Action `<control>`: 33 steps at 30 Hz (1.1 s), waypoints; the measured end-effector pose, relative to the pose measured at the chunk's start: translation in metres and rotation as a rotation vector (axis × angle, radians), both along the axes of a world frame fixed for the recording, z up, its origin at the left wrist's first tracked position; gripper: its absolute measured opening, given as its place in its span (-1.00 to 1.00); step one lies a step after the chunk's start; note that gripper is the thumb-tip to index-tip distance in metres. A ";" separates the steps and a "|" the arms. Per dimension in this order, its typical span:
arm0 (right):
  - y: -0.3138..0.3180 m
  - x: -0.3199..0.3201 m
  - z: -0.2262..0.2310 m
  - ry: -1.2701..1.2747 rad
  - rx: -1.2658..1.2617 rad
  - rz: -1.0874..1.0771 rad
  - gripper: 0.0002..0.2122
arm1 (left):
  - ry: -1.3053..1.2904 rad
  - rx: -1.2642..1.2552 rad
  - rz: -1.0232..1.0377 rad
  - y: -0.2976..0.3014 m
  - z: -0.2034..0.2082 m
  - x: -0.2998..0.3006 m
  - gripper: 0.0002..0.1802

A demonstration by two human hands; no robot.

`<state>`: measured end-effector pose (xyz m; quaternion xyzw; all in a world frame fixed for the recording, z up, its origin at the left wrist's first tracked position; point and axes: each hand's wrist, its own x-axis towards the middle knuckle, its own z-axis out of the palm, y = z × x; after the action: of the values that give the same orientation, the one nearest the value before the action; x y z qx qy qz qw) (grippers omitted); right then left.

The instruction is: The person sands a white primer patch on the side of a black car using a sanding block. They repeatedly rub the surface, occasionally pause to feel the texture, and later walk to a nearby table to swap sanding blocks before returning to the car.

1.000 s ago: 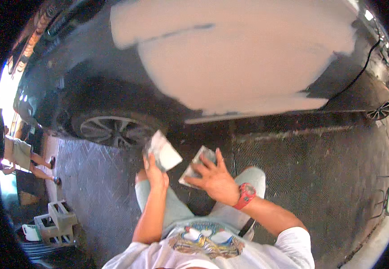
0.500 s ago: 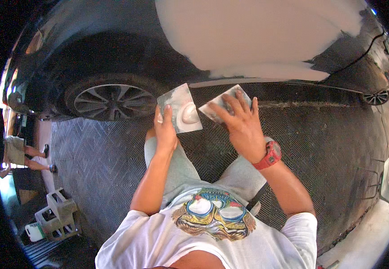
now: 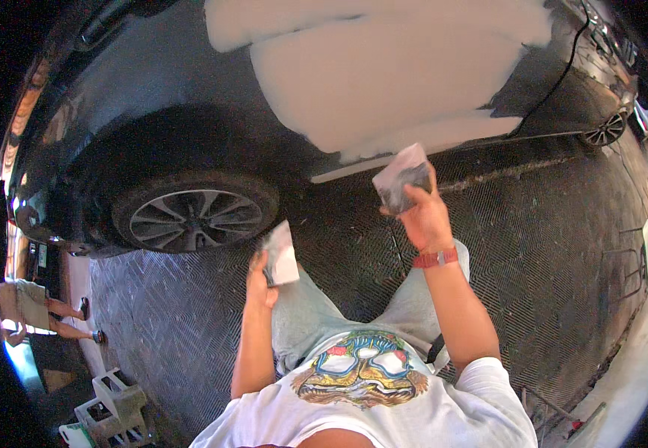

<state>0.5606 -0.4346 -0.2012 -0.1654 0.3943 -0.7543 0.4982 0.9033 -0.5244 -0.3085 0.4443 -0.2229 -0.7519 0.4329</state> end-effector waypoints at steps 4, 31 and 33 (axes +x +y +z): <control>-0.031 -0.008 0.025 -0.021 -0.157 -0.104 -0.54 | 0.096 0.062 -0.107 0.017 -0.071 0.023 -0.48; -0.159 0.051 0.241 2.123 -0.131 -0.799 -0.44 | 0.138 0.036 -0.114 0.005 -0.082 0.040 -0.42; -0.167 0.059 0.246 2.143 -0.119 -0.832 -0.45 | 0.123 0.069 -0.116 0.002 -0.088 0.039 -0.36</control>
<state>0.6195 -0.6017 0.0451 -0.6020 0.6032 -0.3499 -0.3891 0.9425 -0.5219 -0.3967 0.3984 -0.1953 -0.8089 0.3857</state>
